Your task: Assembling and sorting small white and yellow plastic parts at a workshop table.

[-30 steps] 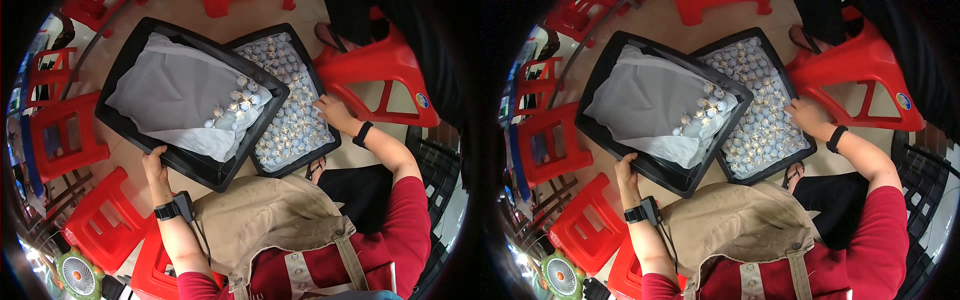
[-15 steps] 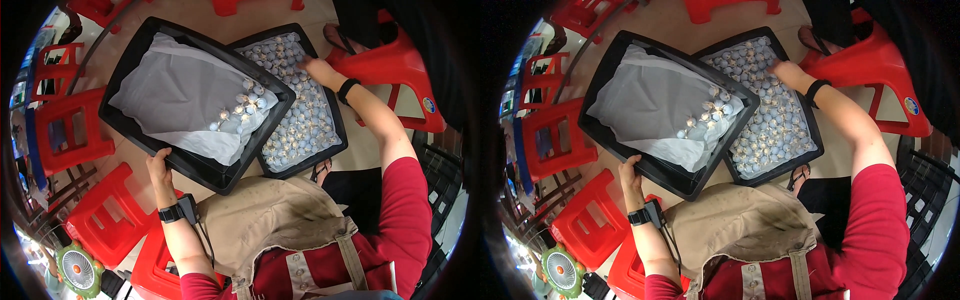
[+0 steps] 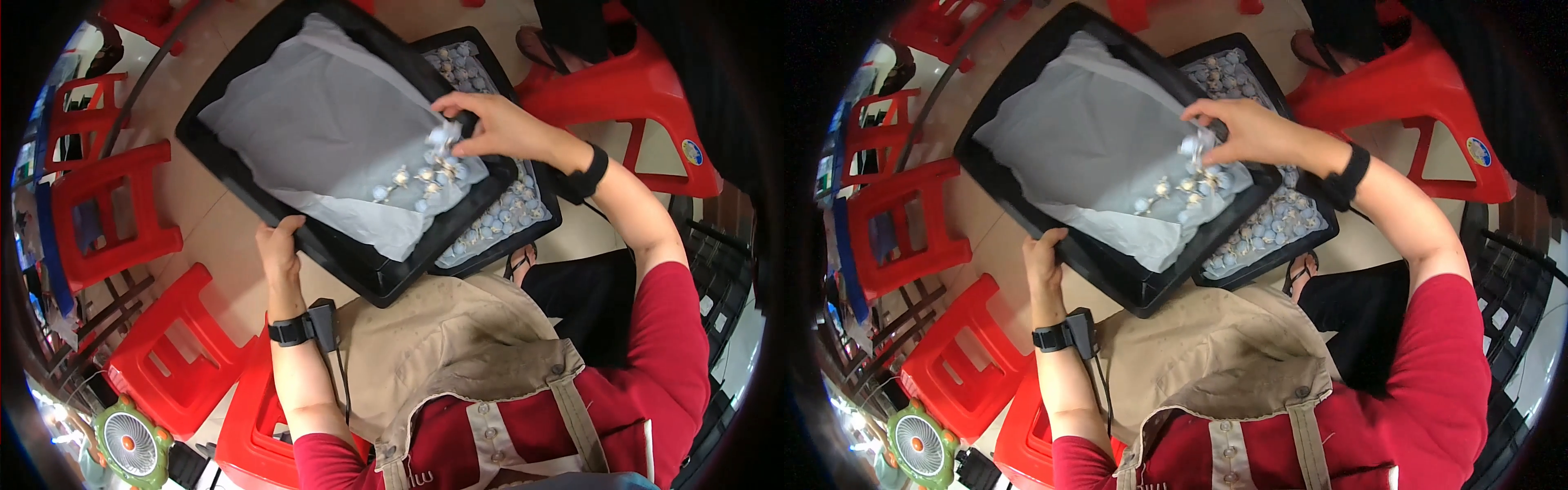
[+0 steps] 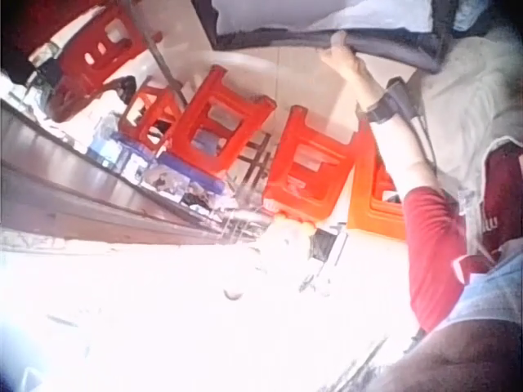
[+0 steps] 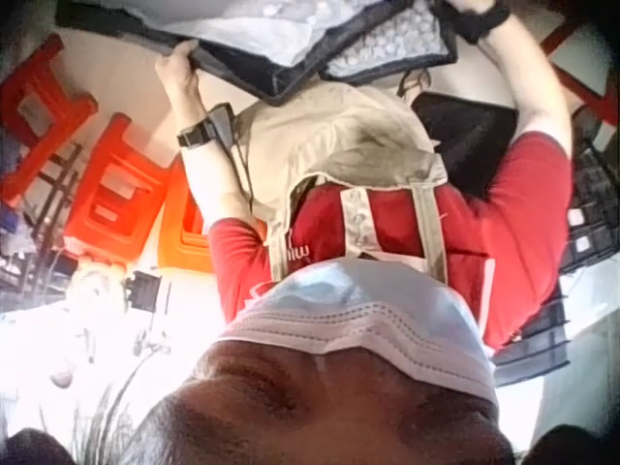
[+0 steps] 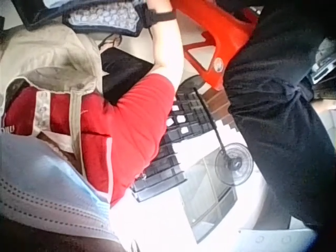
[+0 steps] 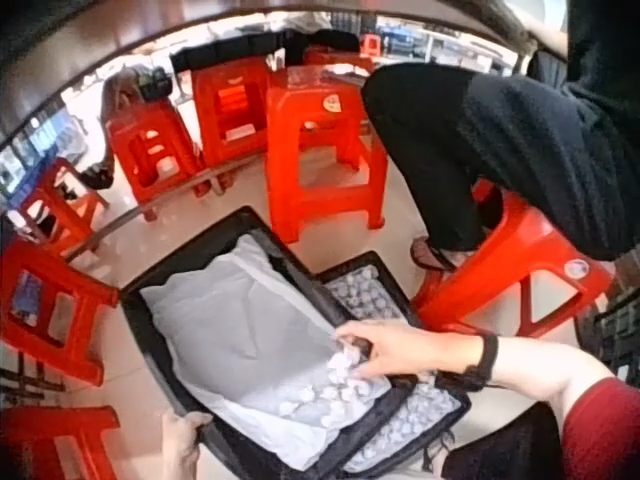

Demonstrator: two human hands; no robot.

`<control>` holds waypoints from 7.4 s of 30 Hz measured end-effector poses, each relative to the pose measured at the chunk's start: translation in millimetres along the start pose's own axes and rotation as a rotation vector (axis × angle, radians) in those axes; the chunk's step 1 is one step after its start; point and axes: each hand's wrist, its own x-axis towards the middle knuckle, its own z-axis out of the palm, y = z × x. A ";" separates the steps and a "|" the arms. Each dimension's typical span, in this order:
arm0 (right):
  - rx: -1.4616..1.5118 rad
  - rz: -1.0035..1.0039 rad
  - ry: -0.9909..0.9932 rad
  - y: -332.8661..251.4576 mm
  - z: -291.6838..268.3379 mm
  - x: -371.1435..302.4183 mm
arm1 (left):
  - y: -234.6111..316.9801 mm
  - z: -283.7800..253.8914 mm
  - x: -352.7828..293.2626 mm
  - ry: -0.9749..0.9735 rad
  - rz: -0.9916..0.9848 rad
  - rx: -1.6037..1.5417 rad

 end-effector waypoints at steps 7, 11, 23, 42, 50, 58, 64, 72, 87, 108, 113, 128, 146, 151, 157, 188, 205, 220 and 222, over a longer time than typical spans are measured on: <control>-0.257 0.138 0.575 93.1 -13.4 -61.6 | -33.3 70.2 -0.1 -0.163 -0.074 0.062; 0.478 0.604 0.328 124.6 -9.8 -103.1 | -47.2 116.7 -4.9 -0.218 -0.059 0.102; 0.048 0.654 0.219 130.8 -24.7 -132.5 | -58.2 131.8 -29.9 -0.183 0.147 0.542; 0.143 0.703 0.199 143.8 -18.6 -138.5 | -40.0 144.9 -39.0 -0.048 0.247 0.718; 0.010 0.728 0.121 124.2 -23.4 -138.4 | -54.2 139.3 -49.3 -0.081 0.189 0.674; -0.374 0.048 0.358 69.6 -18.0 -82.8 | -13.3 155.9 -56.6 0.035 1.119 0.781; -0.366 0.210 0.205 142.8 10.6 10.5 | -80.5 199.3 -105.0 -1.064 0.600 1.661; -0.582 0.300 0.544 174.0 14.2 74.2 | -93.3 184.4 -138.3 -0.859 0.670 1.902; -0.568 0.025 0.414 144.2 -7.6 68.7 | -13.8 231.3 31.8 -0.214 0.644 1.823; -0.035 0.362 -0.121 3.7 0.3 -106.5 | 100.3 57.1 -198.9 -0.489 0.005 1.250; 0.056 0.300 -0.145 -48.8 6.6 -159.3 | 109.9 -31.6 -284.7 -0.280 -0.042 1.227; 0.037 0.632 -0.152 -80.7 -116.1 -222.3 | 185.9 -113.9 -445.4 0.144 -0.454 0.505; 0.425 -0.091 -0.368 -619.7 1.4 181.8 | 515.7 -496.0 -110.9 1.255 0.273 0.164; 0.495 -0.024 -0.200 -663.4 32.7 272.0 | 525.8 -526.1 -44.8 1.218 0.225 0.476; 0.357 -0.100 0.124 -714.6 126.6 364.6 | 486.9 -634.3 11.2 0.779 0.403 0.058; 0.647 0.334 0.452 -733.2 85.3 336.9 | 562.4 -513.7 -100.8 0.490 0.162 -0.525; 0.570 0.390 0.868 -621.7 -88.7 237.0 | 610.8 -295.9 -111.7 0.079 0.156 -0.553; 0.280 0.451 1.017 -436.3 -249.6 203.8 | 573.0 -49.3 -29.0 0.005 0.151 -0.522; 0.210 0.446 1.062 -423.6 -262.2 217.1 | 574.2 -31.1 -17.9 0.017 0.148 -0.516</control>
